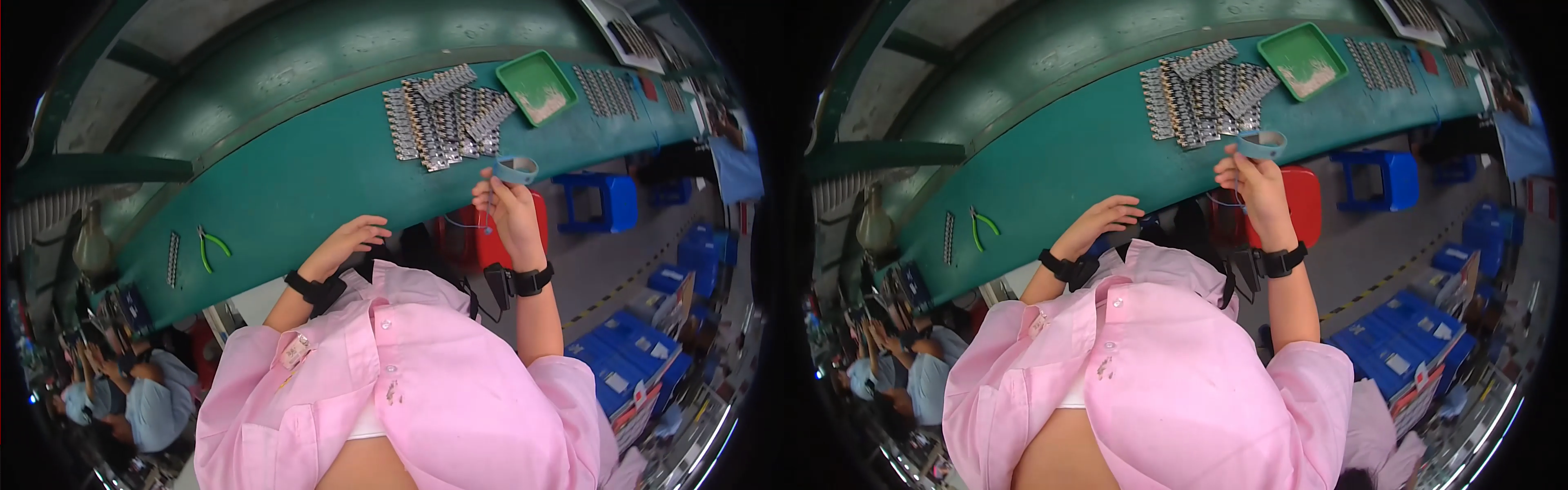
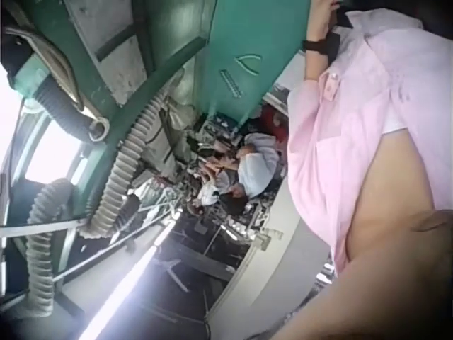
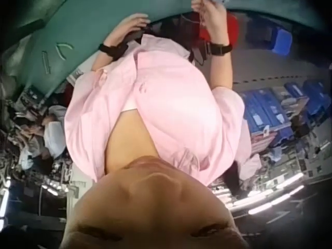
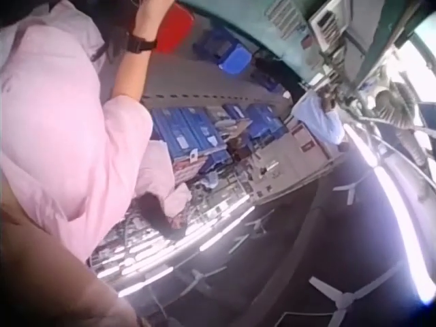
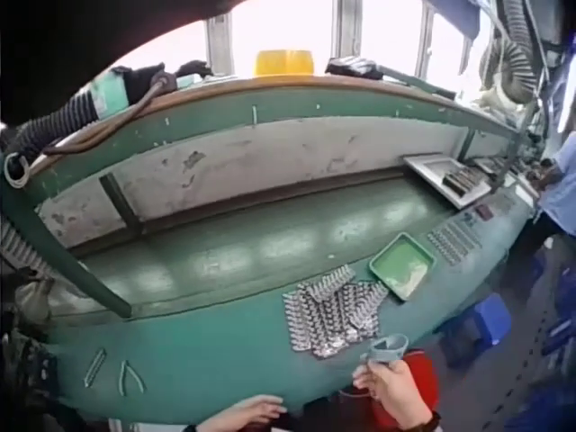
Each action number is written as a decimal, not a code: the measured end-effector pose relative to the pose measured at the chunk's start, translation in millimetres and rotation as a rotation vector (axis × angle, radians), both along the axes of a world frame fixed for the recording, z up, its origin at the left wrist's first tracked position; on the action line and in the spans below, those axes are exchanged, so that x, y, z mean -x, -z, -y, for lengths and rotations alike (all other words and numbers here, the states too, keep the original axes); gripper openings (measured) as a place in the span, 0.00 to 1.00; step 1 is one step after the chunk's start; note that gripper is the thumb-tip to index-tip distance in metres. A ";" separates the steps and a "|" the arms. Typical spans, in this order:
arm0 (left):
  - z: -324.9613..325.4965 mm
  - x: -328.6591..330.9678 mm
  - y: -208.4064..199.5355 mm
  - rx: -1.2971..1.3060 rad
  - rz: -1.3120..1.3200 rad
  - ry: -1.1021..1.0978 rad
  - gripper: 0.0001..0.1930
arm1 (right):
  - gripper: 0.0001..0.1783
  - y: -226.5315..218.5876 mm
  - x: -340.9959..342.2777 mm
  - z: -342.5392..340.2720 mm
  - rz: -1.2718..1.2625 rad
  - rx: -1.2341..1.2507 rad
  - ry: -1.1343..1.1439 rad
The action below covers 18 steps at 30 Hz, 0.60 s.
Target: The person picks up a circuit board strip and inserts small pins into it by hand. After filling the strip, the person places it on the table and removes a wrist strap.
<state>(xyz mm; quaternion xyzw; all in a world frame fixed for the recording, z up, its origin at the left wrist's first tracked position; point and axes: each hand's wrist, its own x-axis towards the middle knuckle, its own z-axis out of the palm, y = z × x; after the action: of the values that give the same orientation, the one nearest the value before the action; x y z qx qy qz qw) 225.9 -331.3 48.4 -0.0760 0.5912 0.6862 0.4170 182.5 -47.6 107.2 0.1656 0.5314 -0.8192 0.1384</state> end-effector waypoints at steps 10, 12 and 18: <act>28.8 -18.7 -6.2 -0.062 0.031 -0.243 0.16 | 0.14 -31.1 103.2 80.7 -0.395 -0.478 -0.224; 42.6 -26.2 -6.1 -0.079 0.040 -0.348 0.16 | 0.16 -0.9 140.9 90.9 -0.481 -0.826 -0.220; 92.1 -22.9 30.1 -0.221 0.152 -1.065 0.14 | 0.19 23.7 66.0 172.3 -1.081 -0.994 -0.374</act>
<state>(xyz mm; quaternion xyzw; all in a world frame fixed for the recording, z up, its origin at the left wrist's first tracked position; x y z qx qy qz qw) 248.8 -423.4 18.3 -0.3700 0.3637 0.8529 0.0591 116.4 -219.9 83.5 -0.3092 0.8513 -0.4130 -0.0958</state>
